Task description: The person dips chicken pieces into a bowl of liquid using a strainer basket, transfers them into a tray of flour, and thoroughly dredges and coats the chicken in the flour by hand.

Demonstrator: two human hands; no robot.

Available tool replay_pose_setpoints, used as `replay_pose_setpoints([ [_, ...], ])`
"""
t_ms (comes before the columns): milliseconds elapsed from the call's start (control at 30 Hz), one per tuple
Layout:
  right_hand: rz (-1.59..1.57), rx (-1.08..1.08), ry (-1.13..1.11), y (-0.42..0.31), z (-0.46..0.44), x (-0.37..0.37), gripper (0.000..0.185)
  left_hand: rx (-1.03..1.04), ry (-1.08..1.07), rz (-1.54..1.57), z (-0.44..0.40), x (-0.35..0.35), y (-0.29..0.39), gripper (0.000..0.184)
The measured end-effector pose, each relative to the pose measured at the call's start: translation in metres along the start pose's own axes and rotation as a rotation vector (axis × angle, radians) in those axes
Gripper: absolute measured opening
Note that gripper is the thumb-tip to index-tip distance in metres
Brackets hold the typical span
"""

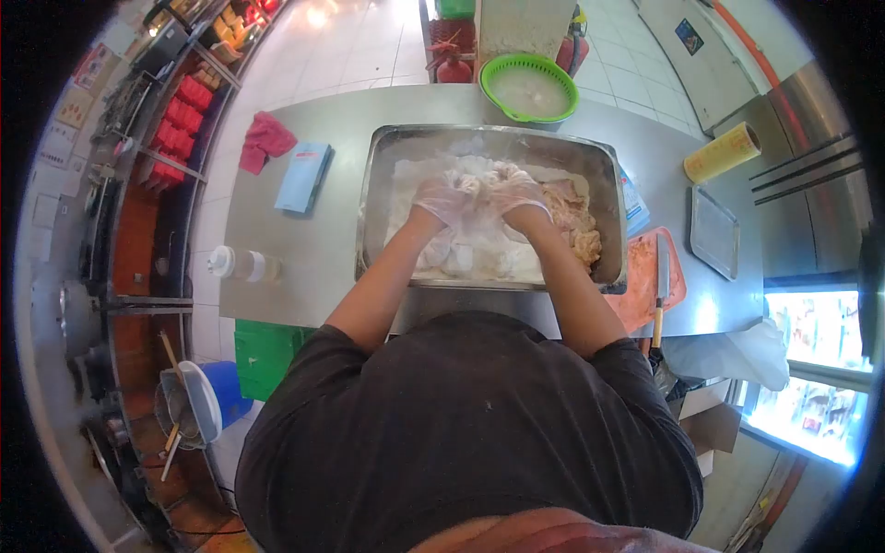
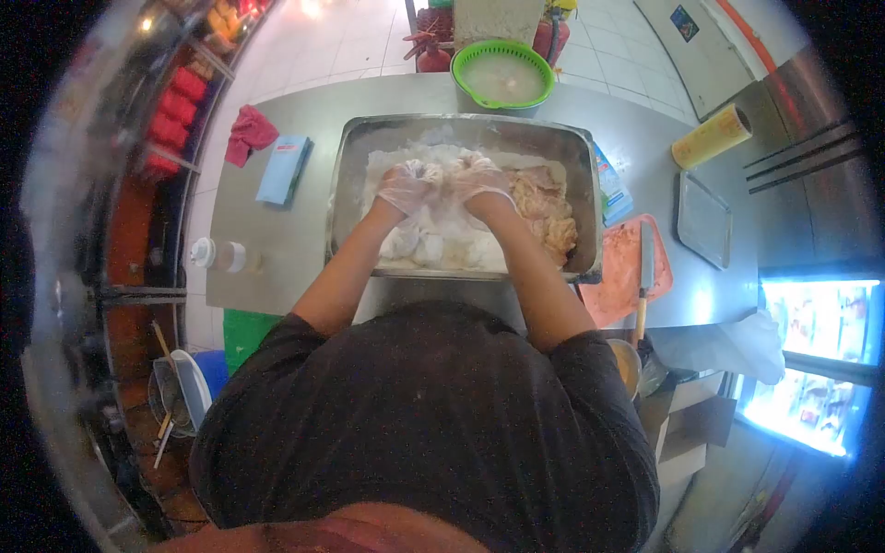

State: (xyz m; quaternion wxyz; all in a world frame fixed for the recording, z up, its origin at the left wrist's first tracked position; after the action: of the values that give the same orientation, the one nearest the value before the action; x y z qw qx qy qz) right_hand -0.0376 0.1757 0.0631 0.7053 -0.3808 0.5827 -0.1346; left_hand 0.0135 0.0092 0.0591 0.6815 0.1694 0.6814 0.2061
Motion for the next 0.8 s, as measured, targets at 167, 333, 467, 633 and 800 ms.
replay_pose_setpoints([
  [167,0.067,0.091,-0.004,-0.003,0.002,-0.007,0.043,0.045,0.020,-0.013,-0.003,0.021,-0.020,0.024],
  [333,0.324,-0.161,-0.129,-0.029,-0.009,0.001,0.040,-0.179,-0.096,0.545,0.005,0.019,-0.019,0.023],
  [467,-0.028,-0.112,-0.139,-0.004,-0.059,-0.021,0.039,-0.120,0.059,0.569,0.001,0.027,-0.030,0.026],
  [633,-0.490,-0.145,-0.140,-0.041,-0.110,-0.100,0.032,-0.305,0.035,0.523,0.003,0.028,-0.032,0.031],
  [800,0.050,-0.215,-0.064,-0.046,-0.172,-0.124,0.026,-0.331,-0.006,0.598,0.004,0.023,-0.029,0.034],
])
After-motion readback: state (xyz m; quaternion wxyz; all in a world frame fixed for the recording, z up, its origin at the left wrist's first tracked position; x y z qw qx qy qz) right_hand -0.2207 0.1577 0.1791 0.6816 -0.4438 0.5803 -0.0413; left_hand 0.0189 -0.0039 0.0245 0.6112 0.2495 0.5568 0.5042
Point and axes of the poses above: each hand's wrist, its own z-axis away from the middle knuckle, its own x-axis out of the palm, y = z × x, the point moved 3 cm from there along -z, towards the middle knuckle, and after that the axes turned 5 degrees about -x, right-handed, at the moved point
